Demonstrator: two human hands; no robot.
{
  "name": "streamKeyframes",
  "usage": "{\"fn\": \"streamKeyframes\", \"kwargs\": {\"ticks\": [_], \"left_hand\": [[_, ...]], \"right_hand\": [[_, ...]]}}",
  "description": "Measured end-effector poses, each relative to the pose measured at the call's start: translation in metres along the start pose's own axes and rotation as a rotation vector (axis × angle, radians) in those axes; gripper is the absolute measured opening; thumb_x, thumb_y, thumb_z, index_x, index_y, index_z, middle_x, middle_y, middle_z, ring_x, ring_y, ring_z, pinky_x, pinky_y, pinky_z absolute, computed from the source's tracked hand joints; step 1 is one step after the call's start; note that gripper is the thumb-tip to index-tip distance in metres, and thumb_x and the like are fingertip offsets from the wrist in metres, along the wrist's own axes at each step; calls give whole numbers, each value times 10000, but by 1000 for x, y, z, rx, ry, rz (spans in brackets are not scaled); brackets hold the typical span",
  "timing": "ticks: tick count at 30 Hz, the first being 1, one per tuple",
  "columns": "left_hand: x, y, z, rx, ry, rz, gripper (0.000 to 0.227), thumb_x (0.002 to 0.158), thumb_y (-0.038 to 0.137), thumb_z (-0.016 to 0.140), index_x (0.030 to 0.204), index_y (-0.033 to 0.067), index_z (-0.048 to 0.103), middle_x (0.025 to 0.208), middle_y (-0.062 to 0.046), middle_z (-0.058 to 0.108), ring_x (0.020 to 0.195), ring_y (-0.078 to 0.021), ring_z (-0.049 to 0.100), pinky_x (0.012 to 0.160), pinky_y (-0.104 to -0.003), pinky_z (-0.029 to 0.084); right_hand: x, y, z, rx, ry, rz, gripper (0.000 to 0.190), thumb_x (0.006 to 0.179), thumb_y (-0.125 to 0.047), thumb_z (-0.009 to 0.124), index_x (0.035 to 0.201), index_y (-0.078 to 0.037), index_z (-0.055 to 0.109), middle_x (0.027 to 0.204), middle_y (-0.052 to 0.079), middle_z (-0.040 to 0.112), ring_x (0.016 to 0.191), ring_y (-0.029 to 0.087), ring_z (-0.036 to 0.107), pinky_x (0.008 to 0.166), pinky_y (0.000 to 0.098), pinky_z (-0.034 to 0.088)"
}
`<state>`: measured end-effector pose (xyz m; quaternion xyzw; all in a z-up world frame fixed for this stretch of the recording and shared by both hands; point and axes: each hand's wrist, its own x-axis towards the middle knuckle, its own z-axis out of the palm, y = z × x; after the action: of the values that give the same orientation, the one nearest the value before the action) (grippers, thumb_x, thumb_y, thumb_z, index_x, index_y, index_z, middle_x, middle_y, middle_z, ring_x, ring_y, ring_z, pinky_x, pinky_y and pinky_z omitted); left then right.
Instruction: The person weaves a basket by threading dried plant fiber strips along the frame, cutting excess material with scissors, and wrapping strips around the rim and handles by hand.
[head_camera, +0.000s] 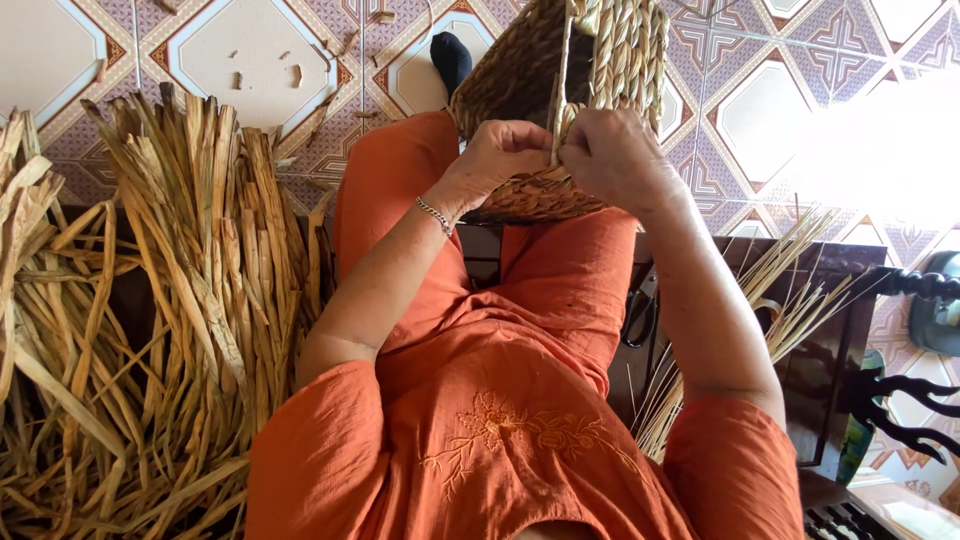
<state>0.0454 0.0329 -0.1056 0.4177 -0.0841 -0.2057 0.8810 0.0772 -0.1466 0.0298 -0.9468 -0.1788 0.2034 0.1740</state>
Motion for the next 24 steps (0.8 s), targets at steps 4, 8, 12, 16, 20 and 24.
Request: {"fn": "streamKeyframes", "kwargs": {"ticks": [4, 8, 12, 16, 20, 24], "left_hand": [[2, -11, 5, 57, 90, 22, 126, 915, 11, 720, 1033, -34, 706, 934, -46, 722, 827, -90, 658, 758, -230, 566], [2, -20, 5, 76, 153, 36, 75, 924, 31, 611, 966, 13, 670, 874, -15, 661, 752, -77, 591, 651, -232, 549], [-11, -20, -1, 38, 228, 28, 83, 904, -21, 590, 881, 39, 643, 882, -88, 678, 721, -103, 574, 645, -213, 511], [-16, -28, -7, -245, 217, 136, 127, 846, -58, 525, 823, 46, 595, 962, -153, 725, 746, -130, 605, 673, -243, 516], [-29, -12, 11, -273, 223, 202, 105, 845, -32, 553, 816, 57, 601, 982, -155, 734, 784, -155, 660, 731, -314, 595], [-49, 8, 37, 331, 262, 506, 102, 972, 17, 635, 1068, 29, 667, 1114, -140, 730, 1006, -170, 707, 975, -308, 600]], "right_hand": [[-3, -2, -2, 72, -12, -1, 169, 1014, -141, 645, 878, -61, 708, 699, 83, 727, 552, 118, 708, 540, 263, 598], [-11, -1, -15, 135, -21, 37, 187, 996, -206, 688, 887, -57, 716, 728, 84, 732, 551, 114, 712, 503, 249, 604], [-28, 5, -26, 140, 45, -16, 196, 972, -218, 742, 891, -40, 727, 771, 102, 736, 585, 132, 710, 505, 260, 598], [-39, 9, -24, 45, 165, -76, 215, 973, -201, 771, 870, -19, 720, 784, 135, 738, 627, 176, 717, 540, 299, 594], [-51, 4, -23, 10, 253, -215, 187, 986, -156, 752, 870, -14, 713, 810, 138, 741, 681, 173, 734, 578, 291, 609], [-70, -7, -27, -57, 286, -209, 203, 1006, -163, 749, 860, -27, 714, 807, 126, 748, 659, 169, 727, 528, 303, 572]]}}
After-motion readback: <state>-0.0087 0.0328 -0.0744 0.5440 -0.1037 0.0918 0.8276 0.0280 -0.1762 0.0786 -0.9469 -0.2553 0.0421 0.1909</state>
